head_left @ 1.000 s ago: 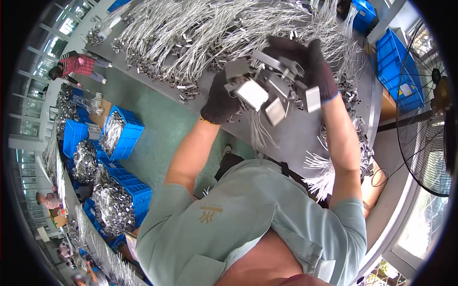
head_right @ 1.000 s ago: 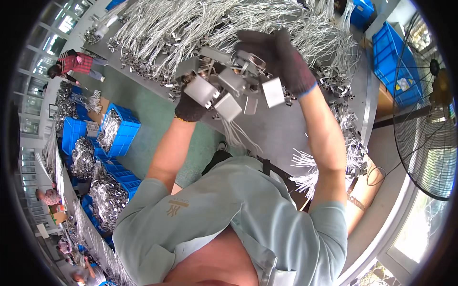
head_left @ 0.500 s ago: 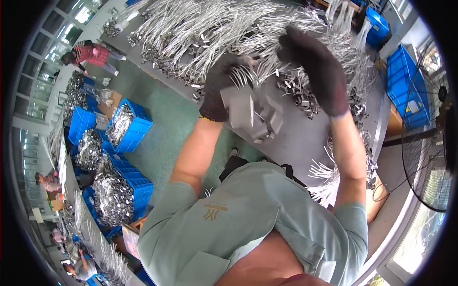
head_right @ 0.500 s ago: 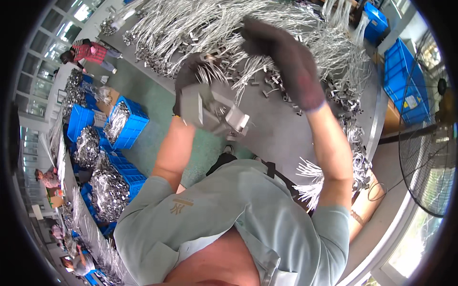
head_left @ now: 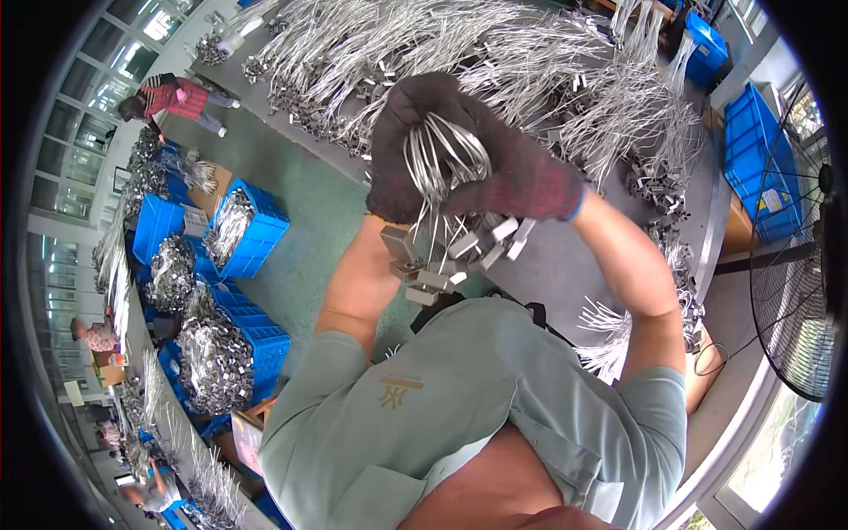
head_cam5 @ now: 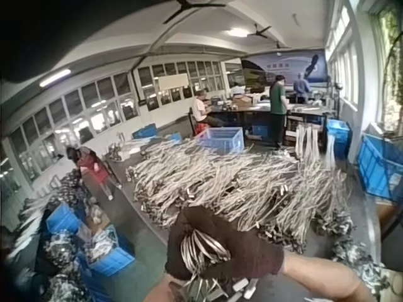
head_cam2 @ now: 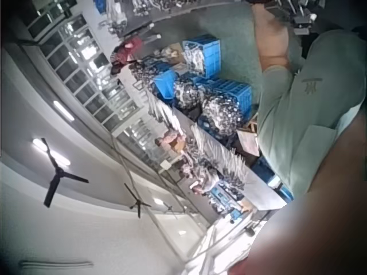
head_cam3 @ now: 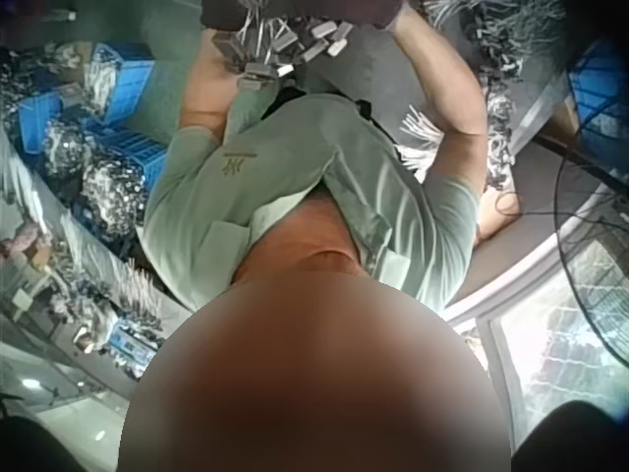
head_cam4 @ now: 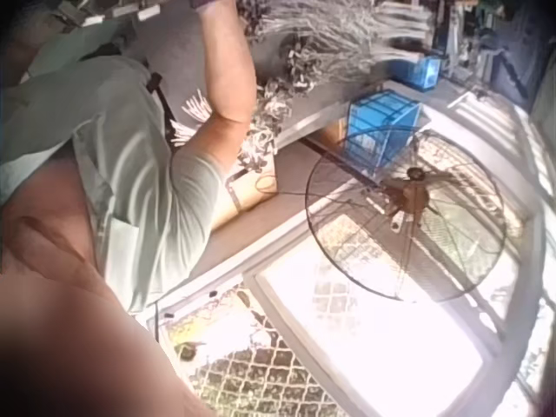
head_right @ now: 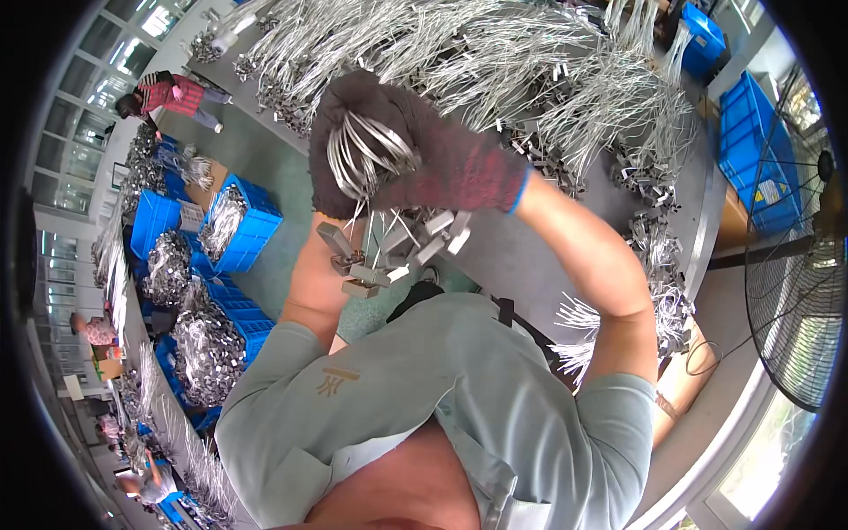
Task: Sorting, organizing, and bundling silver-colored wire harnesses at a production workbench.
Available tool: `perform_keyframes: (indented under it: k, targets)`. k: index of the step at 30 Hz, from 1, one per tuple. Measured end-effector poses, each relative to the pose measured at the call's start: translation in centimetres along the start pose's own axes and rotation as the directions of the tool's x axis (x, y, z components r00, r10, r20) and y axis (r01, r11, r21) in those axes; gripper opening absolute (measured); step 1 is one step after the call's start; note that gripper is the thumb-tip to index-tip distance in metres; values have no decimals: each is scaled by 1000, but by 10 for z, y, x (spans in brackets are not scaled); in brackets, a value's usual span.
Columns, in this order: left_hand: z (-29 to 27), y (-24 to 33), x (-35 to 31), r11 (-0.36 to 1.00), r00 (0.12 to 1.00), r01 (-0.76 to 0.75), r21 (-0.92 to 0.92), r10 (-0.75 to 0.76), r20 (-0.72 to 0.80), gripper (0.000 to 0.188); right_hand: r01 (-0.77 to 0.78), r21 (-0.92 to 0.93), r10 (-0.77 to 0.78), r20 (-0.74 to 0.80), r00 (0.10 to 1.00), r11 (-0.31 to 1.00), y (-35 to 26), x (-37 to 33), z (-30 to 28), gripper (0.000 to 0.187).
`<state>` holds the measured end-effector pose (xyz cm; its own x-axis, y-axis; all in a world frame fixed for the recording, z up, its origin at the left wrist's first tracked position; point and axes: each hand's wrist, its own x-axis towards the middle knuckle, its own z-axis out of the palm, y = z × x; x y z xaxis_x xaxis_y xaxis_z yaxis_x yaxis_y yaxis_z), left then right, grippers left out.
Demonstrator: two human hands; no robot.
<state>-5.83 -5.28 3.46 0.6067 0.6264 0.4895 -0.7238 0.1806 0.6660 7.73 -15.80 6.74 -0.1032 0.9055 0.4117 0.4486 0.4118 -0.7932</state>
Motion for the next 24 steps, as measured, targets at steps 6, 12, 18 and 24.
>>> perform_keyframes:
  k: [6,12,18,24]
  targets:
    - [12,6,-12,992,999,1,122,-5,36,52,13,37,-10,-63,998,999,22,-12,12,74]
    - [-9,17,-3,981,963,193,-33,-183,196,38,114,-28,-117,-293,949,993,24,-14,21,45]
    - [-2,52,-9,902,907,407,146,-418,52,43,-225,200,231,-4,973,954,-2,-27,-15,28]
    - [-64,78,-19,389,827,365,846,-553,-103,25,265,-845,-80,258,963,465,46,-15,-126,29]
